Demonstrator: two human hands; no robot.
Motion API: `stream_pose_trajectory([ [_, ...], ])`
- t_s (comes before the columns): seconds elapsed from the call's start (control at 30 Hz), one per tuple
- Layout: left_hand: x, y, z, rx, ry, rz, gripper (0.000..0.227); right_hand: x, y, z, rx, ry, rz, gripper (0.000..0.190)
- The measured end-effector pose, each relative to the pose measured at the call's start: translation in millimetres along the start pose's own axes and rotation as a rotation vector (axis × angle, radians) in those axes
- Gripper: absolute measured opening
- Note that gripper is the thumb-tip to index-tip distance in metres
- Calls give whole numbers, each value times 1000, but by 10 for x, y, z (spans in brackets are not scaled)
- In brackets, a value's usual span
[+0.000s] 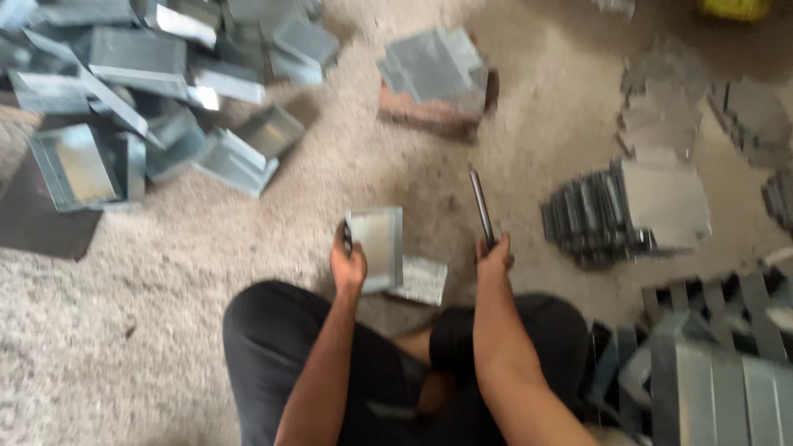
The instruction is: The person sits on the floor and uses a hammer to repeatedly strike a small metal box placed on a brick. They adjust the box's position and orientation between strikes, working on different edges and corners. The person occasionally picks up the box to inspect it before continuing to hammer.
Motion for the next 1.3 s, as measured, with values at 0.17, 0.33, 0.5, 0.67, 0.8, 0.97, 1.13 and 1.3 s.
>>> stream_pose_trajectory([
  [0.17, -66, 357, -75, 138, 76, 268, 49, -21, 45, 206, -67, 19, -49, 28],
  [0.33, -8, 491, -115, 492, 192, 406, 39, -68, -10, 379, -181, 384, -238, 22],
  [0.5, -149, 144, -35, 612, 383, 200, 35, -237, -146, 835, -505, 829, 142, 43],
  [0.67, -259, -189, -228, 798, 550, -508, 36, -652, -126, 1297, -507, 967, 350, 60],
  [0.8, -232, -195, -333, 848, 650, -611, 48, -915, -69, 1626, -590, 926, 492, 69],
  [0.97, -296, -217, -367, 837, 812, -626, 53, -1298, -89, 1887, -939, 902, 832, 60],
  [1.13, -400, -112, -379, 829, 833, -634, 51, -1550, -32, 1931, -834, 974, 1025, 57],
  [1.3, -423, -106, -406, 836, 820, -658, 52, -1604, -10, 1802, -701, 1033, 1407, 52],
])
Point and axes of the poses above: each hand's wrist, its own x-axis towards the middle knuckle, its own z-axis out of the back of the hand, y = z × x, the point moved 1 cm from there along x, towards the middle knuckle, and after that the axes turned 13 degrees about -y, right-handed, at the moved point
